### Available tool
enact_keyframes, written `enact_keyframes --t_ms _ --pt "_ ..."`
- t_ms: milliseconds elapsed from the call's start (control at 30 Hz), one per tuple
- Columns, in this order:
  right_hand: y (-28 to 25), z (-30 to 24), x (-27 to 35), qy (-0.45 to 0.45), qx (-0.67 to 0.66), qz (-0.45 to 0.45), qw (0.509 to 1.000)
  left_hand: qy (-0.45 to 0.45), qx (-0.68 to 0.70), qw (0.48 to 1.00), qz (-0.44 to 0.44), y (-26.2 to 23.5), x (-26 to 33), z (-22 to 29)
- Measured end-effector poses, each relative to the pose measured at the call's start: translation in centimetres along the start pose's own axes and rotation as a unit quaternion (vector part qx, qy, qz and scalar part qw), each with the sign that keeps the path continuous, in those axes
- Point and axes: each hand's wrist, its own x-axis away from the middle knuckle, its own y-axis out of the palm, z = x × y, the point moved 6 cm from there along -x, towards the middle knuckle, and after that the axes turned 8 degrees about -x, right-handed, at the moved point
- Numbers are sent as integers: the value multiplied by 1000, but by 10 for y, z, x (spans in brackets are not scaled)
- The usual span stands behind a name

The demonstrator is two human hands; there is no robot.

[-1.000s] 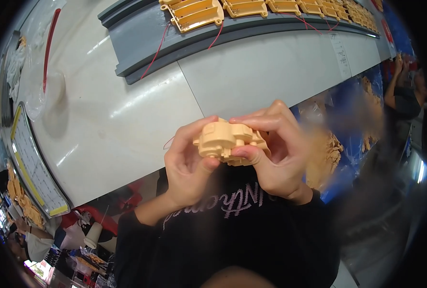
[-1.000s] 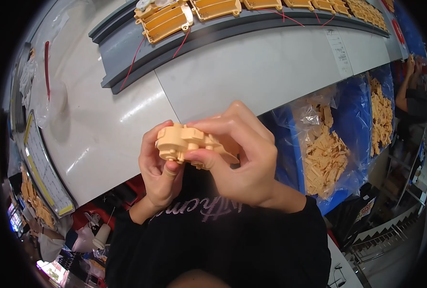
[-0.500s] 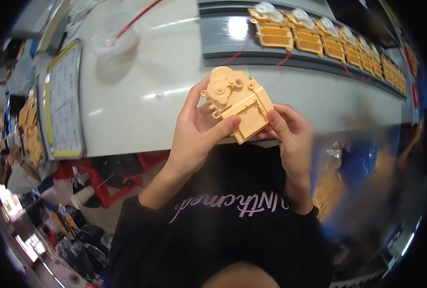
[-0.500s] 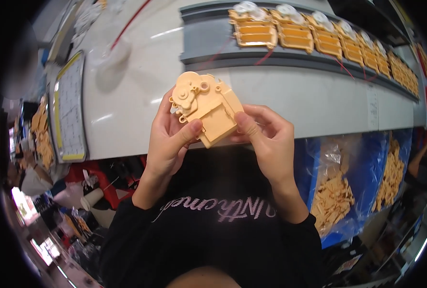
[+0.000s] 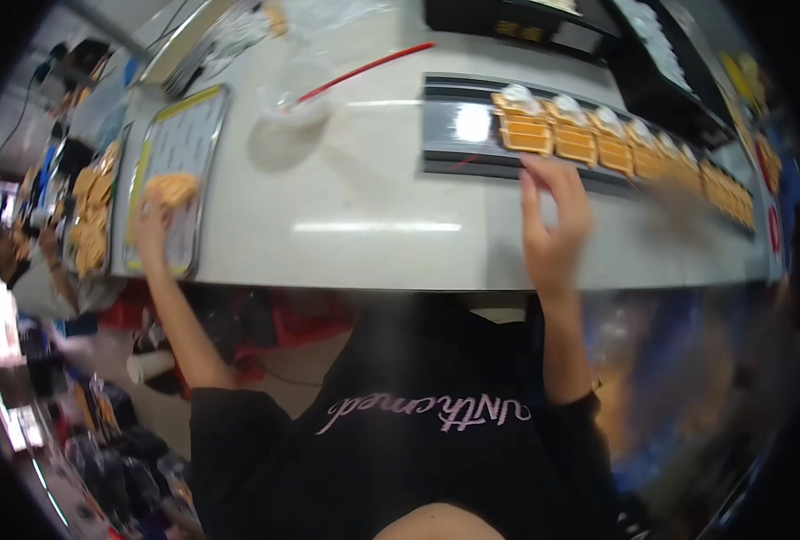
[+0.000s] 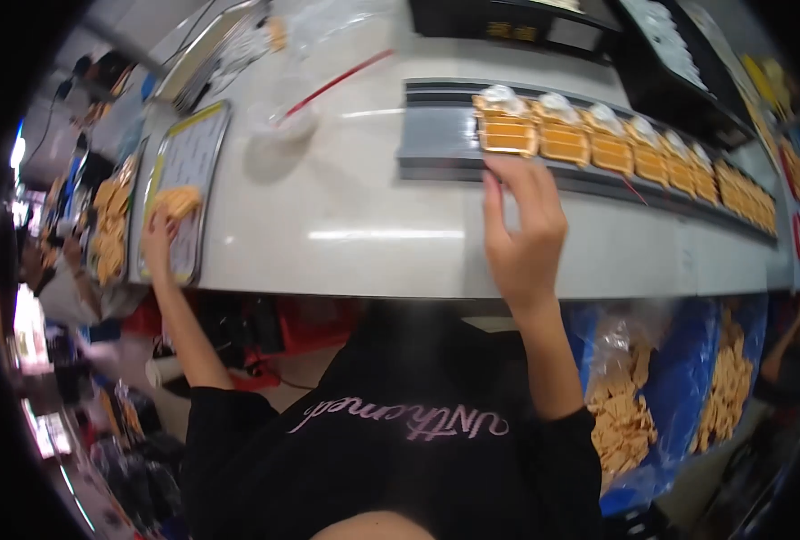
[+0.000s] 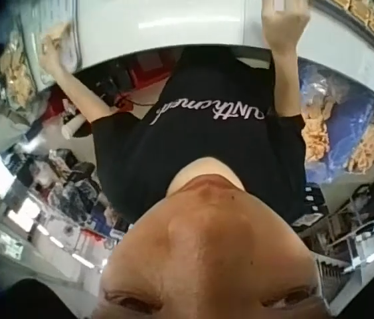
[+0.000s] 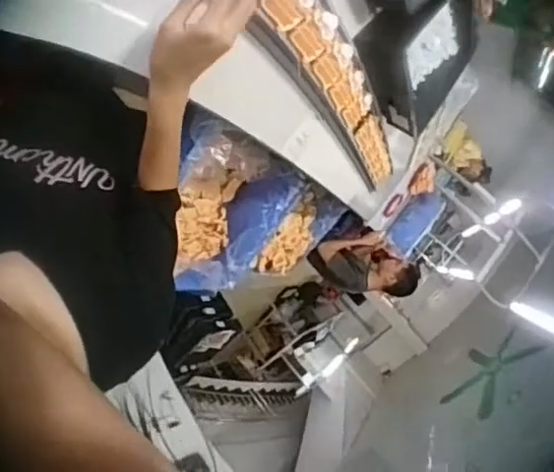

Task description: Assembling small gears and internal components into toy vehicle chassis.

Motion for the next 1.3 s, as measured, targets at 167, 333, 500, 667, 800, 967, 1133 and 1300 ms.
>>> enact_keyframes --t_ms 167,333,500,667,800,967,1133,1300 --pt "5 46 -42 -61 220 -49 972 155 -246 943 164 7 33 57" --pt "9 72 -49 -31 259 -151 953 151 191 964 -110 131 185 160" --pt "6 43 -42 -114 239 -112 958 -9 416 714 -564 255 320 221" --pt "-20 -20 -11 -132 167 -70 975 -176 506 585 -609 292 346 235" --pt "-33 -39 41 -89 124 -84 985 -195 494 584 -614 289 363 230" --pt "-177 31 141 -5 225 266 937 -245 487 525 -653 288 391 213" --pt "-264 194 329 530 246 126 802 -252 409 586 -652 296 413 216" --pt "-232 186 363 554 240 35 796 -243 403 551 -689 304 430 213"
